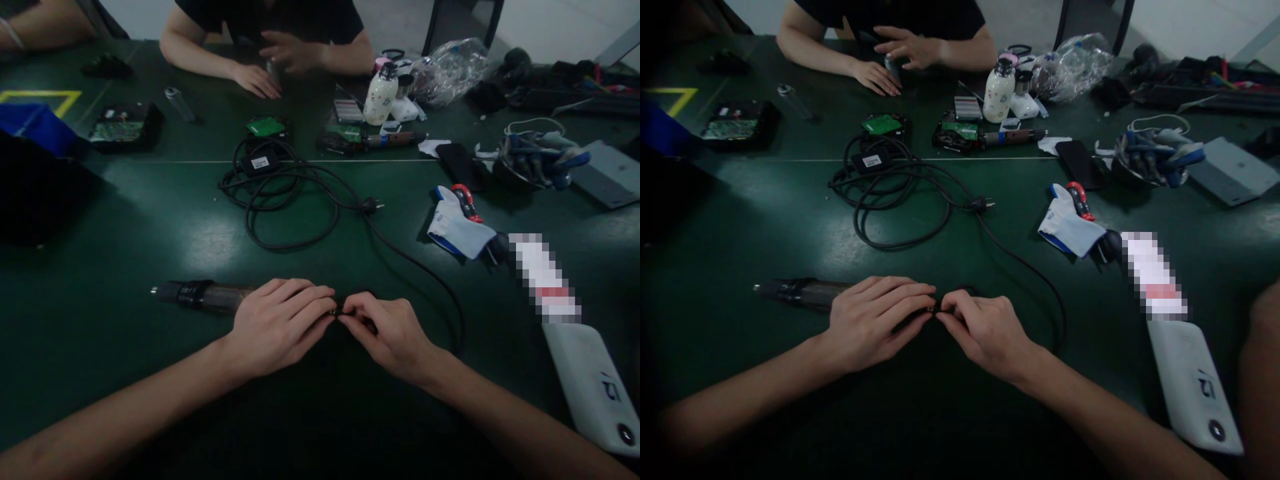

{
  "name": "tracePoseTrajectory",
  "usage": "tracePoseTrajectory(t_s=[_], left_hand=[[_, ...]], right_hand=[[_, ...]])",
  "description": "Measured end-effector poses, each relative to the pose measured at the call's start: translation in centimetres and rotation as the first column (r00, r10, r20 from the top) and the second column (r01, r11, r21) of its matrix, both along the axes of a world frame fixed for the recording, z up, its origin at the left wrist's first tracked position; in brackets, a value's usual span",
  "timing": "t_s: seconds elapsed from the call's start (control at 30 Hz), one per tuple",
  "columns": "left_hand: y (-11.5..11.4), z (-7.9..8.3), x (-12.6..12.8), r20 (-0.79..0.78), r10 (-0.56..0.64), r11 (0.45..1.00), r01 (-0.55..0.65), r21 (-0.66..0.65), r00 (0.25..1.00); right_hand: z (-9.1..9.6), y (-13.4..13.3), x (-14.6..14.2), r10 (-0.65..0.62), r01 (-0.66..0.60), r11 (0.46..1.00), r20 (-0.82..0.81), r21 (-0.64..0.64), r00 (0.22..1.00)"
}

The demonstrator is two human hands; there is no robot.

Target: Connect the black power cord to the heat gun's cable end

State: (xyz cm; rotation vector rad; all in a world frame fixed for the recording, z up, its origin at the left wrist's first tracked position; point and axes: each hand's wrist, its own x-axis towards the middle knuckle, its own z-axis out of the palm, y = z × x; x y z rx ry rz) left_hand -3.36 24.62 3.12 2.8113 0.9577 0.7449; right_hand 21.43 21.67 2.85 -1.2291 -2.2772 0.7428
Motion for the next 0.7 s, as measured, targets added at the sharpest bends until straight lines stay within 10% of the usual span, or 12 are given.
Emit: tracePoseTrajectory(t_s=[0.7], left_hand=[[0.02, 0.11, 0.01, -0.022, 0.005, 1.0, -0.005, -0.001, 1.0]], right_hand=[[0.12, 0.39, -0.09, 0.005, -0.009, 0.997, -0.052, -0.082, 0.999]])
